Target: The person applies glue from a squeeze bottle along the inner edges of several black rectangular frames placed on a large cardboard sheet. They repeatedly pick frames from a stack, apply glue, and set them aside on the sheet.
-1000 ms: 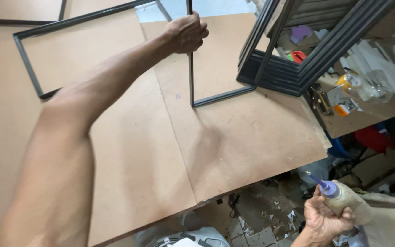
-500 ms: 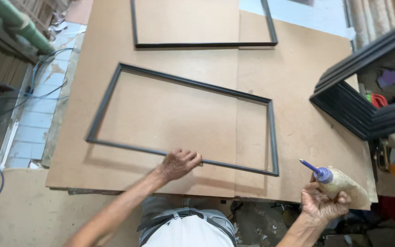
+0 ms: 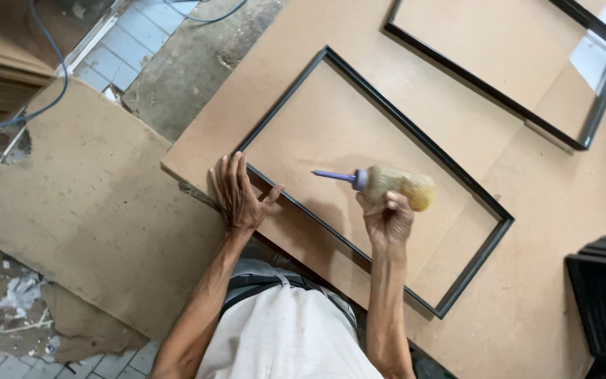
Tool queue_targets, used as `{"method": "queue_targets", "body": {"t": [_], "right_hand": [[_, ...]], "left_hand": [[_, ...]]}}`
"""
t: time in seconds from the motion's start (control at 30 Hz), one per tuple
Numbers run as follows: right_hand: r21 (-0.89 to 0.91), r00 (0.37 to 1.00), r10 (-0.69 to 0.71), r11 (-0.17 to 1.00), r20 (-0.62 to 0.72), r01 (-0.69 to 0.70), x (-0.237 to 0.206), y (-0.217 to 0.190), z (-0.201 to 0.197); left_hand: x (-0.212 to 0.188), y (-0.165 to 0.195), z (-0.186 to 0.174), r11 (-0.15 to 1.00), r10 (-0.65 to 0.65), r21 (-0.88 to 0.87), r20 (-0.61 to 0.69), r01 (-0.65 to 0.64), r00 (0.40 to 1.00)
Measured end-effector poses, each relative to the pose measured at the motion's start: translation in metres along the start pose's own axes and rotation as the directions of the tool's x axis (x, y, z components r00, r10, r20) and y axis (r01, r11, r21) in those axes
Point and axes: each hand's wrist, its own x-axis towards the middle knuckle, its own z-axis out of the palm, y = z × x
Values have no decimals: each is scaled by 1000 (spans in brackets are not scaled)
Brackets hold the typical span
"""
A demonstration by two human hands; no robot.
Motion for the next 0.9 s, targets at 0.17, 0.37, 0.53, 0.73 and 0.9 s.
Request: {"method": "queue_targets", "body": {"t": [0.17, 0.37, 0.53, 0.73, 0.9], "right_hand": [[-191, 987, 159, 969, -12, -158, 71, 76, 1], [-340, 978, 208, 919, -17, -201, 94, 113, -13], [-411, 979, 203, 895, 21, -177, 101, 127, -15], [-432, 993, 111, 897, 27, -89, 99, 138, -14], [-488, 994, -13, 871, 112, 66, 103, 119, 17]], "left_hand": [[5, 6, -4, 995, -98, -4, -70, 98, 993], [4, 1, -6, 989, -149, 8, 34, 149, 988], [1, -3, -3, 989, -144, -32, 47, 145, 988], [2, -3, -4, 987, -155, -20, 55, 157, 986], [9, -5, -10, 994, -96, -36, 68, 99, 993]]}}
